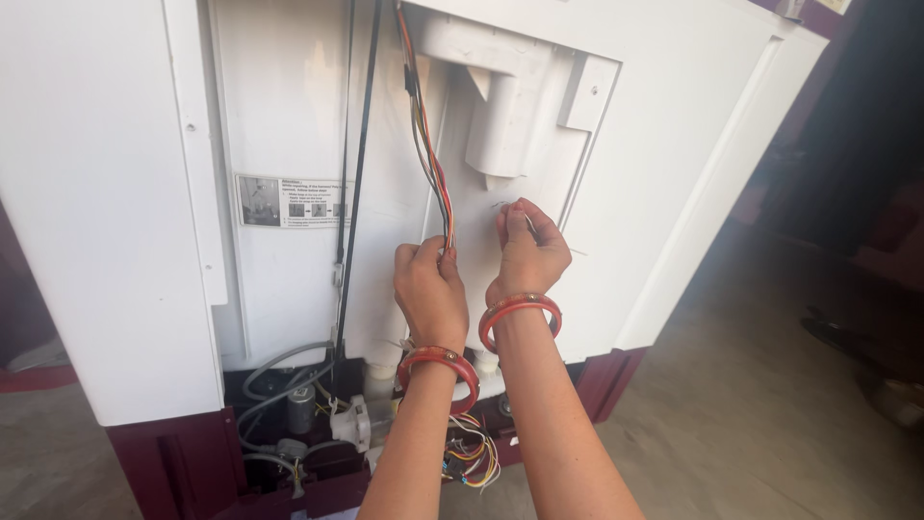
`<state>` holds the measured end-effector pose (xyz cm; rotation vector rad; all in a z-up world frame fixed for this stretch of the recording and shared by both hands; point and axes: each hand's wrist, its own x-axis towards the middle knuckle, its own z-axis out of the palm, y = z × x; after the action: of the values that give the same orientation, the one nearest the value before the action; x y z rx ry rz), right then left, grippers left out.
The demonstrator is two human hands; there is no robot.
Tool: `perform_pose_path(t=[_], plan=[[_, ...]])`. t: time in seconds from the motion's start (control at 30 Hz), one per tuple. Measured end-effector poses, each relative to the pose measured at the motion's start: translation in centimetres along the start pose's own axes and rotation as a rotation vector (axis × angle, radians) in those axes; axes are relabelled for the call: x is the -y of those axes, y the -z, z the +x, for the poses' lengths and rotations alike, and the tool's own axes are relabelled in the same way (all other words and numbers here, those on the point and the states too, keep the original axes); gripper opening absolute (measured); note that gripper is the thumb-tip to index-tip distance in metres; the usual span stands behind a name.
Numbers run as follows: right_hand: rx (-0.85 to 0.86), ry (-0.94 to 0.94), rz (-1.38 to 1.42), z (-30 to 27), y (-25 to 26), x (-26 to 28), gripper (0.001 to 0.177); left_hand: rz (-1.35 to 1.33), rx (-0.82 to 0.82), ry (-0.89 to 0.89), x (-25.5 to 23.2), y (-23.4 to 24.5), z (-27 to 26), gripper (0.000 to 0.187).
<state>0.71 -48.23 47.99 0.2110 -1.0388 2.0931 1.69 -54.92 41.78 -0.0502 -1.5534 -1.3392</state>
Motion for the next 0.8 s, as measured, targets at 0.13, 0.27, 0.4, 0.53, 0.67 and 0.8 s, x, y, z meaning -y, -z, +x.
perform_pose_path(t=[0.13, 0.27, 0.4, 0.53, 0.67, 0.8], plan=[[-0.037, -0.134, 0.135, 0.6, -0.5, 0.7, 0.017, 0.029, 0.041, -0.100, -0.5, -0.5, 0.4, 0.012], [-0.071, -0.216, 0.300, 1.2, -0.9, 1.4, 0.013, 0.087, 0.032, -0.116, -0.7, -1.6, 1.4, 0.010], [-0.065, -0.262, 0.319, 2.1, 0.2, 1.4, 0.014, 0.096, -0.042, -0.076, -0.4, -3.6, 2.3, 0.012], [-0.070, -0.397, 0.347, 2.2, 0.5, 1.1, 0.016, 0.161, -0.010, -0.088, -0.1, -4.6, 3.7, 0.011], [-0.035, -0.406, 0.418, 2.1, -0.5, 0.4, 0.016, 0.075, 0.052, -0.102, 0.3, -5.1, 4.6, 0.011], [0.015, -0.321, 0.486, 2.2, -0.7, -1.2, 0.025, -0.062, 0.034, -0.109, 1.5, -5.7, 4.6, 0.011]])
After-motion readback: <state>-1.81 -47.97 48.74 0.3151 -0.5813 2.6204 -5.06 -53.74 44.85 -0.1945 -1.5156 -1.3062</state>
